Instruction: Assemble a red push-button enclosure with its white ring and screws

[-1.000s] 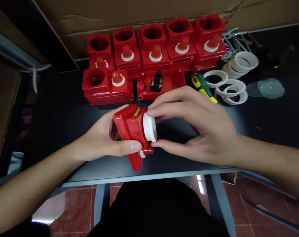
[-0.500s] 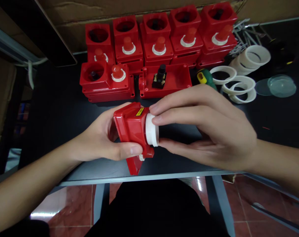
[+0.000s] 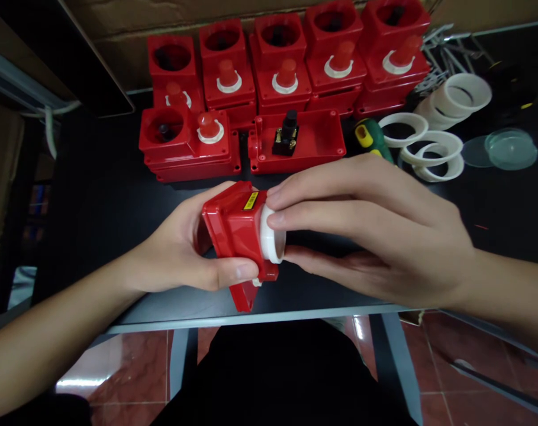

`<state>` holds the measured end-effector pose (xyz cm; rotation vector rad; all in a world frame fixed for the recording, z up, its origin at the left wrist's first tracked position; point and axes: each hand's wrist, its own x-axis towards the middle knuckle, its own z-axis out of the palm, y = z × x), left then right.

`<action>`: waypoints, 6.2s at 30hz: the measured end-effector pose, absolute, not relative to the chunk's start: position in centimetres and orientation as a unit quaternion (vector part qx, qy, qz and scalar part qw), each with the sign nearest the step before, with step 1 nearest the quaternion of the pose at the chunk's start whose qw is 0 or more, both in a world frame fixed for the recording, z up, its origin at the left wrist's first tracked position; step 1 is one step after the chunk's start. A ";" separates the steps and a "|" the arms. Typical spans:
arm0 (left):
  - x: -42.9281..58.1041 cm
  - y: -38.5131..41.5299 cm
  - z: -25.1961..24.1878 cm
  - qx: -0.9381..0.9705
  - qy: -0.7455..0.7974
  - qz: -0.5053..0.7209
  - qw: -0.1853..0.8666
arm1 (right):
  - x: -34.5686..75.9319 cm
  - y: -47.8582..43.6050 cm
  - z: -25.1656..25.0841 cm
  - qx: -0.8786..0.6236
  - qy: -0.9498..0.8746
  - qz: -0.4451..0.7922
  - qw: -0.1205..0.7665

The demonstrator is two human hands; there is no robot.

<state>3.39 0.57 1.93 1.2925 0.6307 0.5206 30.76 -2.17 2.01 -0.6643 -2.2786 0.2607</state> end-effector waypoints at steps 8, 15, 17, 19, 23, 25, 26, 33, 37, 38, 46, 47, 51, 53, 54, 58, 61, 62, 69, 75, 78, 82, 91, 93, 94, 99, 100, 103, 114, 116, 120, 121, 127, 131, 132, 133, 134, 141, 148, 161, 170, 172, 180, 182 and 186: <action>3.3 0.4 1.9 0.573 0.291 0.236 0.729 | 30.9 -2.4 2.1 -0.269 -0.884 0.100 0.369; 3.5 0.4 1.6 0.590 0.298 0.262 0.703 | 31.1 -2.4 2.5 -0.275 -0.889 0.092 0.354; 3.5 0.4 1.6 0.589 0.293 0.267 0.704 | 31.0 -2.3 2.5 -0.277 -0.890 0.094 0.351; 3.5 0.4 1.6 0.587 0.291 0.265 0.708 | 31.0 -2.3 2.6 -0.278 -0.888 0.101 0.353; 3.4 0.4 1.5 0.585 0.283 0.260 0.714 | 30.9 -2.3 2.6 -0.285 -0.886 0.112 0.349; 3.5 0.4 1.6 0.584 0.281 0.264 0.714 | 30.9 -2.3 2.6 -0.280 -0.887 0.108 0.350; 3.5 0.4 1.6 0.584 0.283 0.267 0.713 | 30.9 -2.3 2.6 -0.278 -0.888 0.105 0.351; 3.6 0.2 1.6 0.566 0.295 0.257 0.725 | 30.9 -2.4 2.8 -0.292 -0.884 0.122 0.345; 3.6 0.1 1.6 0.564 0.299 0.262 0.723 | 30.7 -2.2 2.8 -0.283 -0.885 0.118 0.350; 3.6 0.1 1.6 0.564 0.297 0.264 0.724 | 30.6 -2.1 2.8 -0.276 -0.886 0.116 0.353; 3.8 0.0 1.7 0.579 0.313 0.288 0.696 | 30.5 -2.2 3.1 -0.297 -0.880 0.132 0.347; 3.9 0.0 1.7 0.577 0.311 0.289 0.698 | 30.5 -2.2 3.1 -0.297 -0.877 0.141 0.349; 4.1 -0.3 1.6 0.572 0.304 0.297 0.702 | 30.5 -2.3 2.9 -0.310 -0.850 0.214 0.368; 4.0 -0.3 1.6 0.583 0.296 0.306 0.692 | 30.4 -2.4 2.7 -0.321 -0.826 0.263 0.381; 4.0 -0.3 1.5 0.596 0.295 0.311 0.680 | 30.4 -2.4 2.7 -0.324 -0.817 0.280 0.386; 3.6 -0.2 0.9 0.681 0.278 0.314 0.600 | 30.4 -2.3 2.6 -0.315 -0.815 0.283 0.395; 3.5 -0.1 0.6 0.727 0.257 0.316 0.553 | 30.5 -2.2 2.6 -0.311 -0.824 0.272 0.388; 3.4 -0.1 0.6 0.736 0.252 0.318 0.542 | 30.5 -2.2 2.7 -0.313 -0.827 0.265 0.384; 3.3 0.1 1.0 0.783 0.244 0.324 0.472 | 30.4 -2.6 3.2 -0.322 -0.849 0.216 0.360; 3.4 -0.4 0.8 0.779 0.259 0.349 0.452 | 30.4 -2.5 3.0 -0.293 -0.864 0.179 0.368; 3.2 -0.4 0.8 0.786 0.261 0.365 0.425 | 30.3 -2.7 2.6 -0.296 -0.862 0.154 0.381; 2.9 0.1 0.9 0.825 0.212 0.375 0.366 | 30.3 -2.9 2.3 -0.284 -0.862 0.135 0.397; 3.0 0.3 0.9 0.835 0.208 0.381 0.338 | 30.7 -2.6 2.1 -0.270 -0.870 0.131 0.391; 3.0 0.3 0.6 0.838 0.206 0.387 0.326 | 30.6 -2.5 1.9 -0.276 -0.865 0.142 0.394; 3.0 0.4 0.5 0.840 0.203 0.390 0.317 | 30.5 -2.5 1.7 -0.274 -0.863 0.143 0.400; 2.4 0.5 0.2 0.854 0.186 0.399 0.277 | 30.2 -2.5 0.6 -0.262 -0.846 0.163 0.434; 2.3 0.5 0.2 0.857 0.184 0.397 0.274 | 30.1 -2.5 0.5 -0.262 -0.845 0.169 0.434; 2.3 0.4 0.4 0.860 0.182 0.390 0.274 | 30.1 -2.5 0.4 -0.263 -0.844 0.181 0.432; 2.1 1.0 -0.4 0.868 0.149 0.438 0.180 | 29.0 -3.4 0.4 -0.274 -0.734 0.398 0.477; 1.9 1.2 -0.4 0.876 0.135 0.438 0.150 | 28.7 -3.6 0.4 -0.276 -0.702 0.455 0.473; 1.9 1.3 -0.5 0.878 0.142 0.440 0.126 | 28.9 -3.1 0.5 -0.266 -0.718 0.445 0.464; 2.0 1.3 -0.5 0.872 0.152 0.444 0.136 | 29.2 -2.9 0.6 -0.260 -0.740 0.421 0.456; 2.6 1.1 -0.2 0.813 0.191 0.449 0.319 | 30.7 -1.2 0.8 -0.242 -0.846 0.234 0.413; 2.7 1.3 0.2 0.770 0.177 0.353 0.501 | 31.0 -0.8 0.8 -0.225 -0.858 0.208 0.413; 2.7 1.2 0.3 0.752 0.180 0.333 0.540 | 31.1 -0.7 0.8 -0.220 -0.859 0.212 0.410; 2.7 1.2 0.4 0.730 0.194 0.317 0.573 | 31.1 -0.7 0.8 -0.216 -0.861 0.219 0.406; 2.8 1.1 0.4 0.708 0.212 0.307 0.600 | 31.1 -0.7 0.8 -0.213 -0.861 0.226 0.402; 3.0 0.6 0.4 0.685 0.239 0.293 0.622 | 30.9 -1.2 0.8 -0.235 -0.864 0.216 0.390; 3.0 0.1 0.1 0.719 0.259 0.305 0.568 | 30.6 -1.4 0.6 -0.237 -0.856 0.214 0.406; 3.5 -0.2 0.3 0.685 0.165 0.272 0.655 | 30.1 -2.7 1.7 -0.262 -0.863 0.183 0.391; 3.0 0.2 -0.4 0.692 0.158 0.285 0.644 | 30.0 -2.4 0.8 -0.272 -0.835 0.229 0.420; 2.8 0.4 -0.2 0.698 0.165 0.269 0.642 | 30.0 -2.4 0.9 -0.268 -0.844 0.204 0.417; 3.0 0.0 1.2 0.625 0.228 0.228 0.711 | 30.3 -2.7 1.3 -0.237 -0.880 0.109 0.396; 3.0 -0.1 1.6 0.604 0.241 0.220 0.727 | 30.5 -2.7 1.3 -0.230 -0.888 0.102 0.384; 3.0 -0.2 2.3 0.556 0.267 0.194 0.763 | 30.8 -2.2 0.7 -0.156 -0.911 0.054 0.379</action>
